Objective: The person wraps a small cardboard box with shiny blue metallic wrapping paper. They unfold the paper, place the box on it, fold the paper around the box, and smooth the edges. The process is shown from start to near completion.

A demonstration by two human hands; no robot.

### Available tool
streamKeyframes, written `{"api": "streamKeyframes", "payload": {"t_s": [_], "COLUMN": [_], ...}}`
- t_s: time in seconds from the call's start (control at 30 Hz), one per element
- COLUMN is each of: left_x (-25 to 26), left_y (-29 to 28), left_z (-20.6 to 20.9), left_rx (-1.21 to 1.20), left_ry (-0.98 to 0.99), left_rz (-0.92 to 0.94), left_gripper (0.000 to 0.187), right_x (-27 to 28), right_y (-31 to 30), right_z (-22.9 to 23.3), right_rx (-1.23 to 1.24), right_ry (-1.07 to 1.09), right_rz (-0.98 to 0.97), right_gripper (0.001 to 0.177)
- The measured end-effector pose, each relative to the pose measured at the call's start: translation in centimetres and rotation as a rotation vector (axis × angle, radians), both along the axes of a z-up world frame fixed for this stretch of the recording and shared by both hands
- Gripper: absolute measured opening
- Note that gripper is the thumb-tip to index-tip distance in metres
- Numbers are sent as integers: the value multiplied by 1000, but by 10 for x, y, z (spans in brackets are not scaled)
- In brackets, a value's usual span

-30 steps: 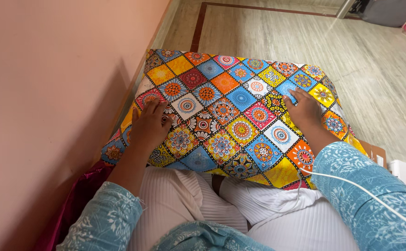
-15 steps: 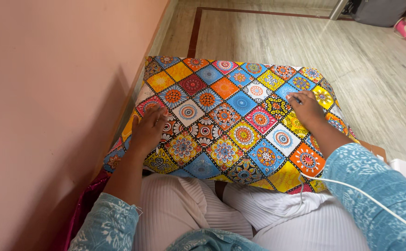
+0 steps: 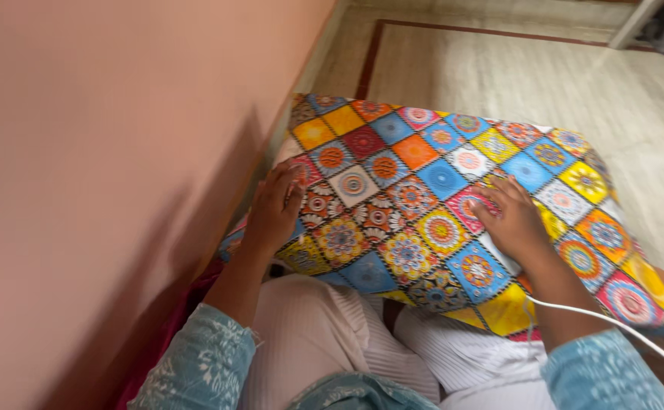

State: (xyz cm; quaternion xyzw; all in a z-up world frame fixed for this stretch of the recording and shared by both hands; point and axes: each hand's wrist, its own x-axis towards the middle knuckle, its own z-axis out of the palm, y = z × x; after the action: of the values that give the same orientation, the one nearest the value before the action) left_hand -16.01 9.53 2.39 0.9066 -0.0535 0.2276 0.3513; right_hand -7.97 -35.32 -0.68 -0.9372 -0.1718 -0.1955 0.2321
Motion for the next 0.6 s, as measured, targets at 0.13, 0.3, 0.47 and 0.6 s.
{"api": "streamKeyframes", "payload": {"t_s": [0.13,0.3,0.47,0.6], "left_x": [-75,-162,-205,-221], "left_y": [53,98,108,111], "left_z": [22,27,26,13], "left_rx": [158,307,389,521], "left_ry": [-189,360,710,769], "left_rz": [177,425,372,352], "left_gripper": [40,48,60,78], "right_x": [-26,-33,-33,-33], "right_y": [12,11,18,22], "right_z": [10,12,16,16], "right_rx": [-10,-3,1,-8], "right_ry": [-70,-67,-95,-104], "right_rz": [64,96,166,201], "right_gripper": [43,43,40,34]}}
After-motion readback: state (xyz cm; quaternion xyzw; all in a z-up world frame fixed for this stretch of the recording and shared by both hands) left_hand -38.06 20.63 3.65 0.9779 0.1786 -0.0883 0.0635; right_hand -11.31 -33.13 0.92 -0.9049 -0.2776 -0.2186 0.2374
